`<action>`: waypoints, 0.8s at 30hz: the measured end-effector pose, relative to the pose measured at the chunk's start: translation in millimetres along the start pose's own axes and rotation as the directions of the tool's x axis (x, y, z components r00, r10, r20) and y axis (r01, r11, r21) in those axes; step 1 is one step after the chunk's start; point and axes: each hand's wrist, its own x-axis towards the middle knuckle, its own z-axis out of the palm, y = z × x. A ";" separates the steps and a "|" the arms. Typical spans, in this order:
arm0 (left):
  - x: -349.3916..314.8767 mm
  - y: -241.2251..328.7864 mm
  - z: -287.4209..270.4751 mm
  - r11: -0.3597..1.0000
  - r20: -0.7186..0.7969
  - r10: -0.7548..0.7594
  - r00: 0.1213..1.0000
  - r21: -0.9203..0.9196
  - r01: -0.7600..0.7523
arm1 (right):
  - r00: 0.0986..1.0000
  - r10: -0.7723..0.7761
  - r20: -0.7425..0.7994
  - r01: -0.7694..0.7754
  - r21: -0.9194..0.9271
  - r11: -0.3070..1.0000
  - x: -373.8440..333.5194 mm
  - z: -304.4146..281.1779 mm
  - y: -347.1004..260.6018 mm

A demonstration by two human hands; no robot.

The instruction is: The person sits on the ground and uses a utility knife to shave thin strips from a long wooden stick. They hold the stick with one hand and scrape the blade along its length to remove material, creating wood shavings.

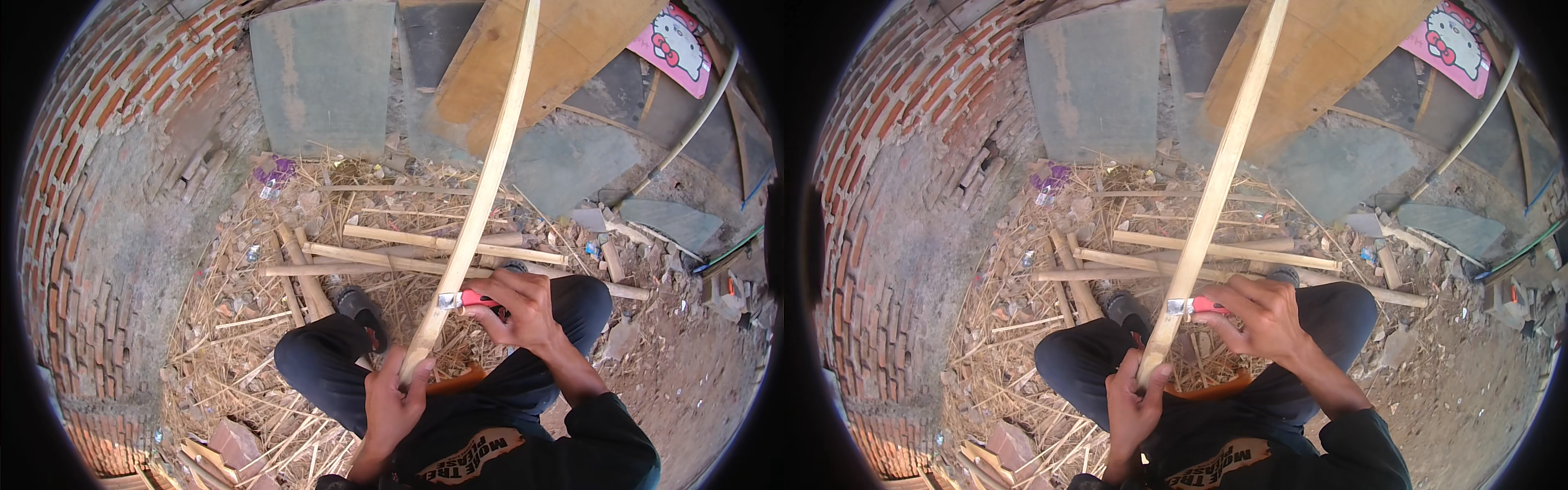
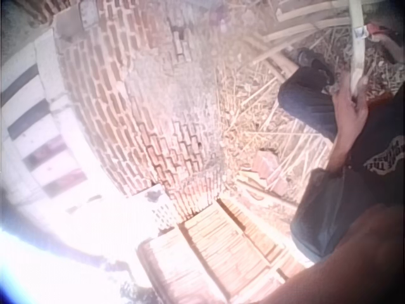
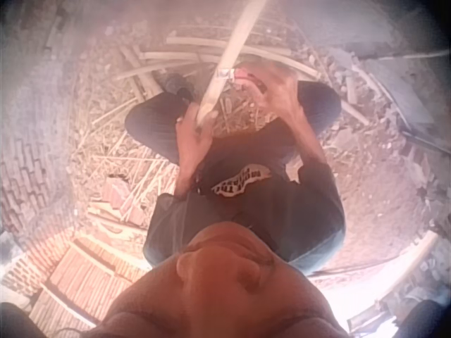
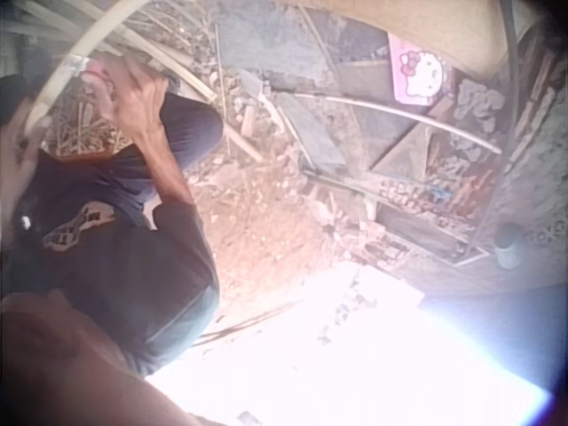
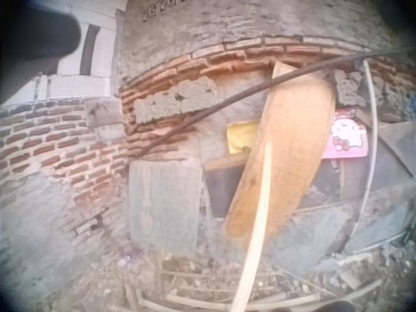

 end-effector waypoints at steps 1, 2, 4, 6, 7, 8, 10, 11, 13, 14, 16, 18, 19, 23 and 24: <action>-0.8 -0.8 -0.4 1.000 0.002 -0.004 1.000 0.000 0.004 | 1.000 -0.002 0.002 0.002 0.002 1.000 0.3 -0.3 0.4; -0.8 -0.8 -0.4 1.000 0.003 -0.007 1.000 -0.001 0.007 | 1.000 -0.005 0.004 0.005 0.003 1.000 0.8 -0.8 1.0; -1.4 -0.3 -0.6 1.000 0.000 -0.014 1.000 -0.004 0.014 | 1.000 -0.006 -0.008 0.006 0.017 1.000 0.9 0.2 2.5; -3.3 0.9 -1.1 1.000 -0.005 -0.021 1.000 -0.009 0.021 | 1.000 -0.004 -0.026 0.004 0.026 1.000 1.8 0.8 4.7; -4.1 0.1 -1.6 1.000 -0.003 -0.024 1.000 -0.009 0.024 | 0.999 -0.001 -0.038 0.002 0.029 1.000 4.1 0.5 6.9; -5.1 -1.1 -2.4 1.000 -0.001 -0.027 1.000 -0.009 0.027 | 0.999 0.002 -0.049 -0.001 0.031 1.000 5.3 0.0 8.4; -6.2 -2.3 -3.4 0.999 0.005 -0.032 0.999 -0.006 0.032 | 1.000 -0.001 -0.021 0.002 0.017 1.000 5.0 -1.2 10.2; -6.3 -2.5 -3.8 0.999 0.007 -0.034 0.999 -0.002 0.034 | 1.000 -0.004 -0.007 0.004 0.011 1.000 5.2 -1.2 11.0; -7.3 -3.5 -4.2 0.999 0.009 -0.044 0.999 -0.006 0.045 | 1.000 -0.004 -0.007 0.004 0.011 1.000 4.8 -0.3 11.7; -8.7 -4.5 -4.3 0.998 0.009 -0.053 0.999 -0.014 0.053 | 1.000 -0.004 -0.007 0.004 0.011 1.000 4.8 0.1 11.8; -10.3 -5.8 -4.7 0.998 0.009 -0.059 0.998 -0.023 0.059 | 1.000 -0.005 -0.015 0.006 0.018 1.000 6.9 -0.7 11.4; -11.6 -6.9 -5.3 0.998 0.009 -0.053 0.999 -0.027 0.053 | 0.999 0.004 -0.032 -0.004 0.019 1.000 8.6 -1.5 12.4; -12.8 -6.7 -6.0 0.997 0.013 -0.063 0.998 -0.037 0.063 | 0.999 0.015 -0.045 -0.014 0.018 1.000 9.2 -2.0 14.3; -19.1 -8.6 -9.0 0.994 0.024 -0.097 0.995 -0.051 0.098 | 0.999 0.049 -0.013 -0.048 0.021 0.999 15.1 -9.3 19.5; -20.8 -10.0 -9.8 0.993 0.027 -0.104 0.994 -0.050 0.105 | 0.999 0.038 -0.020 -0.037 0.025 0.999 15.3 -8.3 22.3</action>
